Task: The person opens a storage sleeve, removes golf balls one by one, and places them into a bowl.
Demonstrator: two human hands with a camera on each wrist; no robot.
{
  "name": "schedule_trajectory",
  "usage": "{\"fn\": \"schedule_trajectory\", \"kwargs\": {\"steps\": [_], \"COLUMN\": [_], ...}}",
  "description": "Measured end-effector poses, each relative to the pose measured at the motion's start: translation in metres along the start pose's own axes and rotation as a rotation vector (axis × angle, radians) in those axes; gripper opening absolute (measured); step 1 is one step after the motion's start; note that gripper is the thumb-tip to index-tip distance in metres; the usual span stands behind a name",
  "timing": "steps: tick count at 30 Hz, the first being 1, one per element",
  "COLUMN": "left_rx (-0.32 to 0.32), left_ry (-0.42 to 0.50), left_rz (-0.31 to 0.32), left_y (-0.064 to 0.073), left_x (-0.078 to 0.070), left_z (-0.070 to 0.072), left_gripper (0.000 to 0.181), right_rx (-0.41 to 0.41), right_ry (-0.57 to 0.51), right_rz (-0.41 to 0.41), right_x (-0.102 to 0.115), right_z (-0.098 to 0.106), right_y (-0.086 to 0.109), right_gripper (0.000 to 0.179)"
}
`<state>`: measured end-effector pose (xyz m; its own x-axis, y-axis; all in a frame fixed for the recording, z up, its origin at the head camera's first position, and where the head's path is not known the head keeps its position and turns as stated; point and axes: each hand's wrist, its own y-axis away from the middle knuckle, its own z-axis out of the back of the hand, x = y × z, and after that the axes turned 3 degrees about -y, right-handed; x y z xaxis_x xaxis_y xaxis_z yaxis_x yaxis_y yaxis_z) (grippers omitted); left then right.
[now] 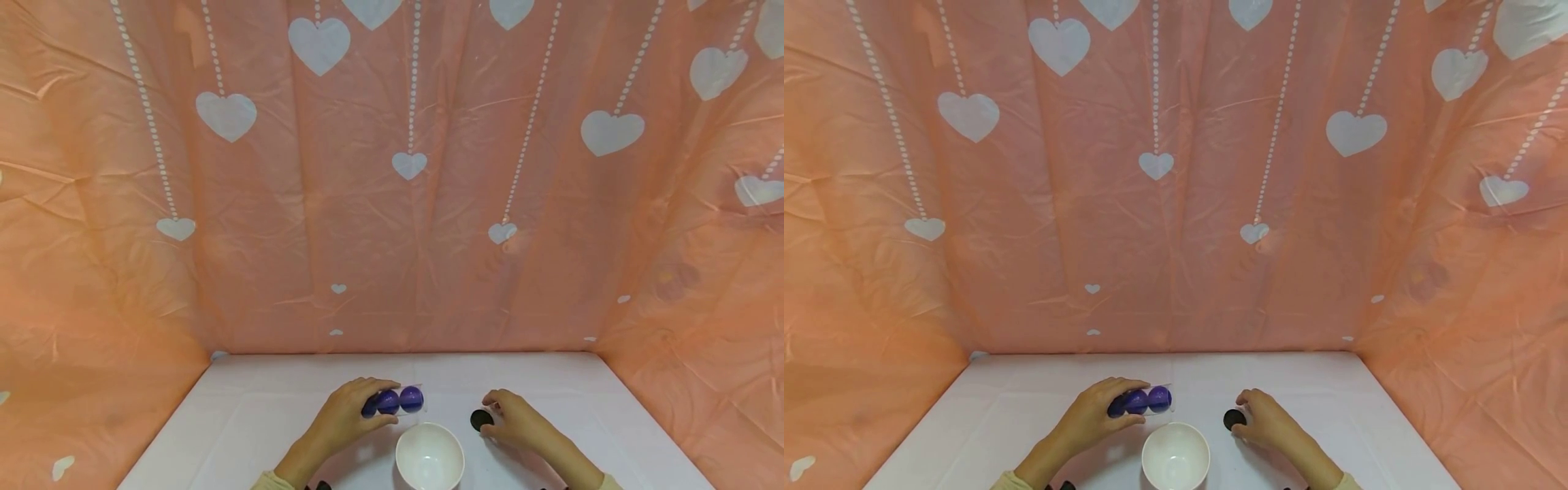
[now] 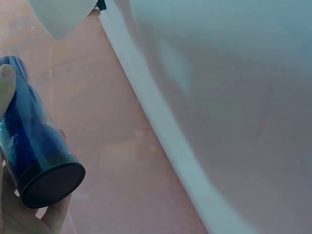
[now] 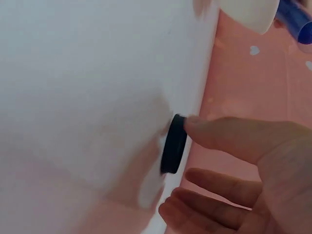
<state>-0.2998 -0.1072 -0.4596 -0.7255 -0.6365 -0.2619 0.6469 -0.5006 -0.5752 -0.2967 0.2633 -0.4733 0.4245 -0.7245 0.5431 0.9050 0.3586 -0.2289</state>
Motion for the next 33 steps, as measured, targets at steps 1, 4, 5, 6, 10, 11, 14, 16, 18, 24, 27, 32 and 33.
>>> {"fn": "schedule_trajectory", "kwargs": {"steps": [1, 4, 5, 6, 10, 11, 14, 16, 18, 24, 27, 32, 33], "left_rx": [0.005, 0.022, 0.028, 0.034, 0.05, 0.052, 0.059, 0.061, 0.059, 0.05, 0.054, 0.037, 0.031], "left_ry": [0.0, 0.011, 0.011, 0.013, 0.027, 0.03, 0.036, 0.03, 0.016, -0.01, -0.003, -0.016, -0.02], "left_rz": [0.005, 0.023, 0.03, 0.037, 0.049, 0.051, 0.052, 0.048, 0.039, 0.02, 0.02, -0.005, -0.011], "left_y": [0.0, -0.001, -0.002, -0.002, -0.003, -0.003, -0.004, -0.004, -0.004, -0.004, -0.005, -0.005, -0.005], "left_x": [0.0, -0.001, -0.001, -0.002, -0.004, -0.004, -0.005, -0.005, -0.005, -0.006, -0.006, -0.006, -0.005], "left_z": [0.0, 0.0, -0.001, -0.001, 0.0, 0.0, -0.001, -0.001, -0.001, -0.002, -0.002, -0.003, -0.003], "left_gripper": [0.055, 0.057, 0.057, 0.057, 0.053, 0.053, 0.052, 0.052, 0.053, 0.052, 0.053, 0.053, 0.053], "right_rx": [-0.008, -0.039, -0.051, -0.062, -0.106, -0.113, -0.125, -0.127, -0.124, -0.11, -0.104, -0.079, -0.075], "right_ry": [-0.01, -0.049, -0.065, -0.085, -0.129, -0.141, -0.174, -0.212, -0.253, -0.353, -0.393, -0.462, -0.477], "right_rz": [-0.002, 0.0, 0.01, 0.017, 0.07, 0.081, 0.109, 0.134, 0.158, 0.208, 0.213, 0.212, 0.219], "right_x": [0.002, 0.008, 0.011, 0.013, 0.023, 0.025, 0.032, 0.035, 0.038, 0.049, 0.054, 0.059, 0.06], "right_z": [0.0, -0.001, -0.002, -0.002, -0.004, -0.005, -0.005, -0.005, -0.006, -0.01, -0.013, -0.02, -0.021], "right_y": [0.0, -0.001, -0.001, -0.002, -0.005, -0.006, -0.009, -0.011, -0.012, -0.012, -0.011, -0.01, -0.01], "right_gripper": [0.041, 0.037, 0.036, 0.035, 0.03, 0.029, 0.025, 0.024, 0.024, 0.026, 0.027, 0.03, 0.032]}}
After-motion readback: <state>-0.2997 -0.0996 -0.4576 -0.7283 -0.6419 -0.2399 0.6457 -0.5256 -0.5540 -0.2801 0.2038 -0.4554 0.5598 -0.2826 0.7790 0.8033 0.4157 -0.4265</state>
